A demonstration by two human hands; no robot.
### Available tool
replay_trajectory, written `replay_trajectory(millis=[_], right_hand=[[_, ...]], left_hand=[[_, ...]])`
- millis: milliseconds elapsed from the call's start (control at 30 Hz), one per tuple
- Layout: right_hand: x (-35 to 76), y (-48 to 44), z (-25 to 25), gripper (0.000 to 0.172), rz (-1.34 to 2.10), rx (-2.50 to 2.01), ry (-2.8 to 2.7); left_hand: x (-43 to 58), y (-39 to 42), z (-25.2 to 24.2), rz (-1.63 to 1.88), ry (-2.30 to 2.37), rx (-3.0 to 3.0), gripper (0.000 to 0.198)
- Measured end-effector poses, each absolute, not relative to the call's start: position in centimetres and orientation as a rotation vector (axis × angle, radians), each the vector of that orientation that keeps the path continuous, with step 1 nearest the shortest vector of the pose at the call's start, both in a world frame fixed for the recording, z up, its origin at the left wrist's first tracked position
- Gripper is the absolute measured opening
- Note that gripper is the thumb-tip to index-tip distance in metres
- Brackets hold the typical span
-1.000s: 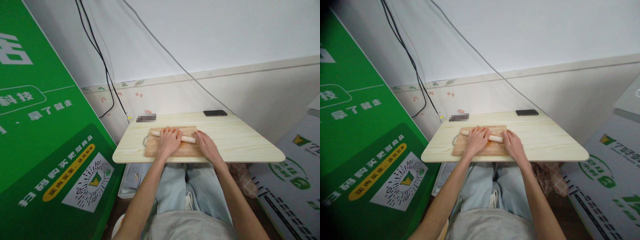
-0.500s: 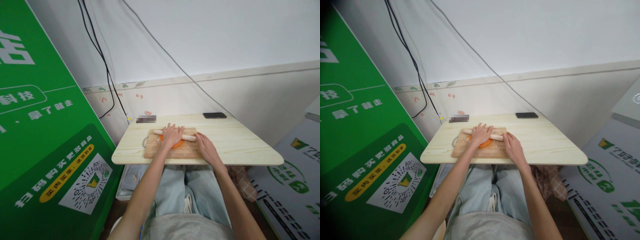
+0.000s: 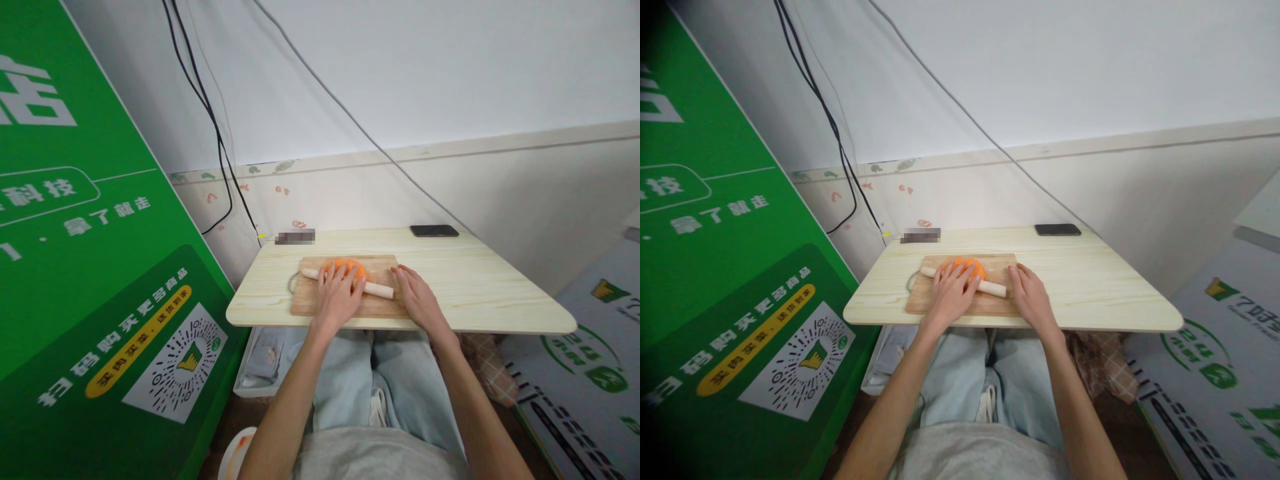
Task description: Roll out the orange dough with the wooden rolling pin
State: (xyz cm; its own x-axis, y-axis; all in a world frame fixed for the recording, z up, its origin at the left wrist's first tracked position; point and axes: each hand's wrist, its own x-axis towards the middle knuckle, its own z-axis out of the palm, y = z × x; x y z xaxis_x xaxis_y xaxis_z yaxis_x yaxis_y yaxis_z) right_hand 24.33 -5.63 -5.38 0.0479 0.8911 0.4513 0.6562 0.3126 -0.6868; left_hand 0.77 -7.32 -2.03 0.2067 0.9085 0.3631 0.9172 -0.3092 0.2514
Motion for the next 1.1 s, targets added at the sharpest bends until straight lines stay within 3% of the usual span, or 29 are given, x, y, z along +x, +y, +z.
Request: replay_trajectory(millis=[267,600,933,1100], right_hand=[[24.3,-5.6,-5.3,0.097,0.326,-1.426,-1.684],[24.2,-5.8,-5.4,0.087,0.347,-1.413,-1.648],[24.2,-6.0,-5.1,0.087,0.345,-1.424,-1.671],[24.1,-6.1,-5.0,0.088,0.349,-1.420,-1.660]], left_hand=[[3.0,-2.5,1.4,-0.489,-1.887,-2.544,0.060],[-1.5,-10.3,-2.8,-0.699,-1.742,-2.443,0.056],[2.7,-3.0,0.9,-0.522,-1.820,-2.507,0.055],[1.9,-5.0,-0.1,-0.597,-1.803,-2.474,0.054]])
